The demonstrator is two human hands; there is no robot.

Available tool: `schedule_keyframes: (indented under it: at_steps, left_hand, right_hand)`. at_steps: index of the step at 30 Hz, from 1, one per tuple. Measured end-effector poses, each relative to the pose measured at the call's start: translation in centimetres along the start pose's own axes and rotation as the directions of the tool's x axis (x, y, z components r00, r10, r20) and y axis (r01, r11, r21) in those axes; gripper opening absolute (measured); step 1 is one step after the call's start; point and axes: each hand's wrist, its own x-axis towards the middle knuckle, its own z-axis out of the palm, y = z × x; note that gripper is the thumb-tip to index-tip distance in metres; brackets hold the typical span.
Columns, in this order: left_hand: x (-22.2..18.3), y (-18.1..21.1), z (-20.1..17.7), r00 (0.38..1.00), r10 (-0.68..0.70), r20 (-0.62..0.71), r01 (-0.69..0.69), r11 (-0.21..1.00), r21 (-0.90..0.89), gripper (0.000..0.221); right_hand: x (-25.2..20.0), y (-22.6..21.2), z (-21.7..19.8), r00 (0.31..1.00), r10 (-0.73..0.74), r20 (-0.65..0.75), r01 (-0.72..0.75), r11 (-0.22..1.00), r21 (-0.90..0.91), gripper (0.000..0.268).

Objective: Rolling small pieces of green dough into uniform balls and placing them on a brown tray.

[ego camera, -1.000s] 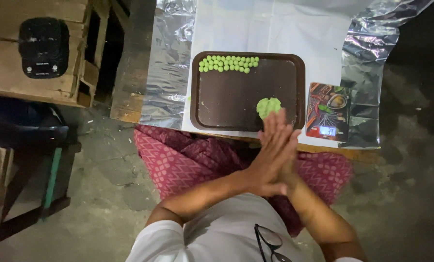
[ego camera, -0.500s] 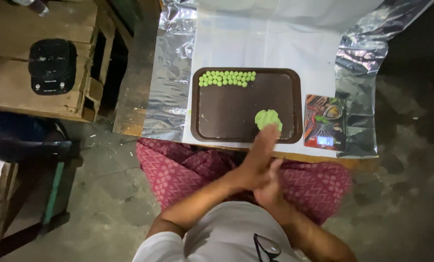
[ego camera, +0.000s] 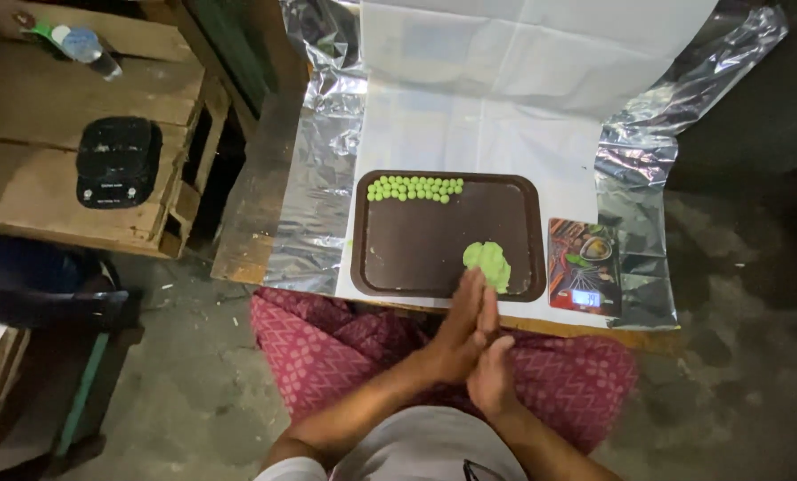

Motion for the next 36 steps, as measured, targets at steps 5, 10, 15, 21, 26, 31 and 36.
schedule_keyframes:
  at_steps: [5, 10, 15, 21, 26, 31, 36]
  left_hand:
    - [0.8, 4.7, -0.5, 0.999, 0.034, 0.038, -0.021, 0.954, -0.3, 0.072]
    - [-0.1, 0.0, -0.9, 1.0, 0.019, -0.01, -0.02, 0.999, -0.038, 0.06]
    - [2.4, 6.3, -2.1, 0.985, -0.091, 0.15, 0.129, 0.956, -0.265, 0.074]
    - [0.2, 0.7, -1.6, 0.982, -0.173, 0.077, 0.187, 0.947, -0.261, 0.072]
    - [-2.1, 1.2, 0.6, 0.988, -0.143, 0.064, 0.156, 0.914, -0.374, 0.072]
    - [-1.2, -1.9, -0.8, 0.967, -0.245, 0.068, 0.254, 0.924, -0.287, 0.082]
    - [-1.7, -1.9, -0.2, 0.891, -0.422, 0.168, 0.447, 0.881, -0.157, 0.083]
  right_hand:
    - [3.1, 0.0, -3.0, 0.959, -0.276, 0.072, 0.254, 0.714, -0.652, 0.079]
    - [-1.4, 7.3, -5.9, 0.997, -0.007, -0.078, -0.026, 0.911, -0.411, 0.067]
    - [3.0, -0.4, 0.0, 0.931, -0.305, 0.202, 0.365, 0.77, -0.523, 0.086]
    - [1.4, 6.0, -2.5, 0.989, -0.146, -0.034, 0.12, 0.906, -0.406, 0.069]
    - [4.5, 4.6, -4.4, 0.931, -0.349, 0.102, 0.337, 0.719, -0.608, 0.08]
    - [2.3, 6.0, -2.9, 0.973, -0.217, 0.078, 0.219, 0.765, -0.606, 0.078]
    - [2.9, 7.4, -6.2, 0.981, -0.193, 0.035, 0.179, 0.812, -0.556, 0.068]
